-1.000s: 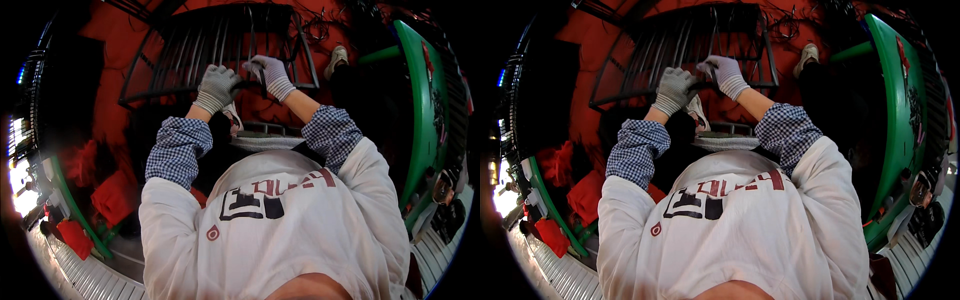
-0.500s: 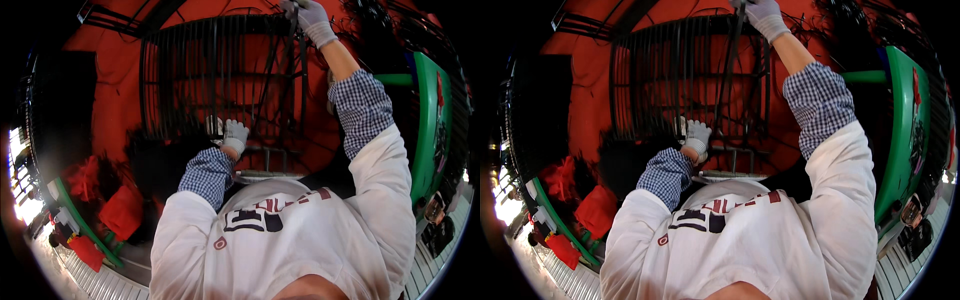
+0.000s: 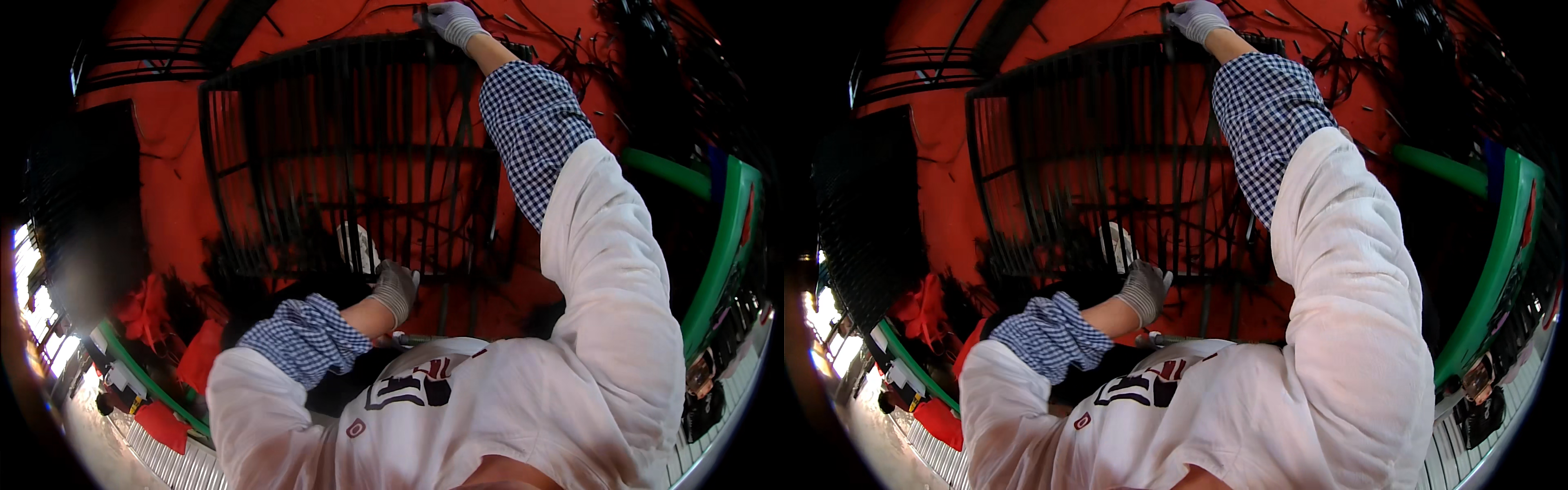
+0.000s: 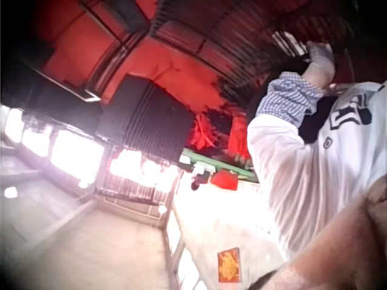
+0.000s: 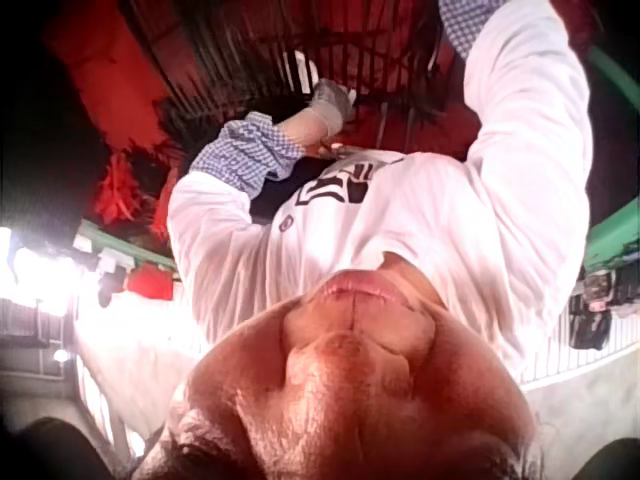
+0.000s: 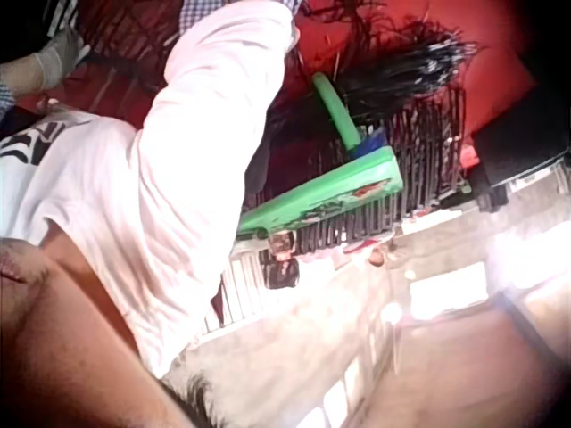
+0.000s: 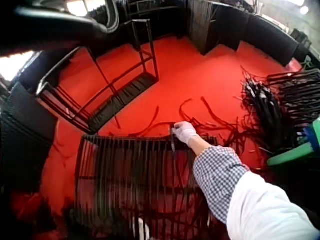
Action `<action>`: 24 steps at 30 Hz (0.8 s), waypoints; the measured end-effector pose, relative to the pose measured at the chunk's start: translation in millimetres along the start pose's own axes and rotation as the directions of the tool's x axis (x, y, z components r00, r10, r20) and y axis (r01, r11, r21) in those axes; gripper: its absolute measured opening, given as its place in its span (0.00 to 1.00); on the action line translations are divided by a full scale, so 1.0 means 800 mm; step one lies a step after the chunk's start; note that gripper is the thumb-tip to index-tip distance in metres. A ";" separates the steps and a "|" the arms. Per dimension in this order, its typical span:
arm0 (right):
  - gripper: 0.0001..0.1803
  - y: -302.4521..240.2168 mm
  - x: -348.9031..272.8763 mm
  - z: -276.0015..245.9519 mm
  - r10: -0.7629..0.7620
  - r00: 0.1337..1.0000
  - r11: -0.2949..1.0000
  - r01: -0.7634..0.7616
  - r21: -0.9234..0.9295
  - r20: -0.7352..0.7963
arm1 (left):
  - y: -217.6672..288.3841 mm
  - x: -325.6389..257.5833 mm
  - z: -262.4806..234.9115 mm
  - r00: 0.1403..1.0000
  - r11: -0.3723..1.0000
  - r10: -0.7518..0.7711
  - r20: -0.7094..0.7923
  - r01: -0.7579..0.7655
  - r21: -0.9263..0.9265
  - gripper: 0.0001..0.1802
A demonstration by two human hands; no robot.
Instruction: The person weaves black plastic strips through a metal chair frame. They pull the strips tight, use pliers to cut the excess material, and secure the strips to the frame with a pneumatic staple gun.
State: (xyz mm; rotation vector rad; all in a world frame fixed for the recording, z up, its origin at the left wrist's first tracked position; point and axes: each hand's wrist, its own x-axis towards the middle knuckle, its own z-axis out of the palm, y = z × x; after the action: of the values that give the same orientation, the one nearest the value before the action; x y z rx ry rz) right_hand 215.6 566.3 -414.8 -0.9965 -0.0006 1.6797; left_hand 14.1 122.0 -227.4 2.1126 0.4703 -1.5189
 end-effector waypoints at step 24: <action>0.19 -0.077 -0.132 0.065 -0.171 0.969 -0.352 0.108 -0.930 0.177 | -0.489 0.051 -0.235 0.371 0.869 -0.428 -0.824 -0.081 -0.488 0.26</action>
State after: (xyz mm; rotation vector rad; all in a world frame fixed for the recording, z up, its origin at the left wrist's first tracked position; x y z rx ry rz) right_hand 234.7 529.1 -288.5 -2.1451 -1.8762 0.9924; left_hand -39.0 550.1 -291.3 2.3402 1.3445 -0.0103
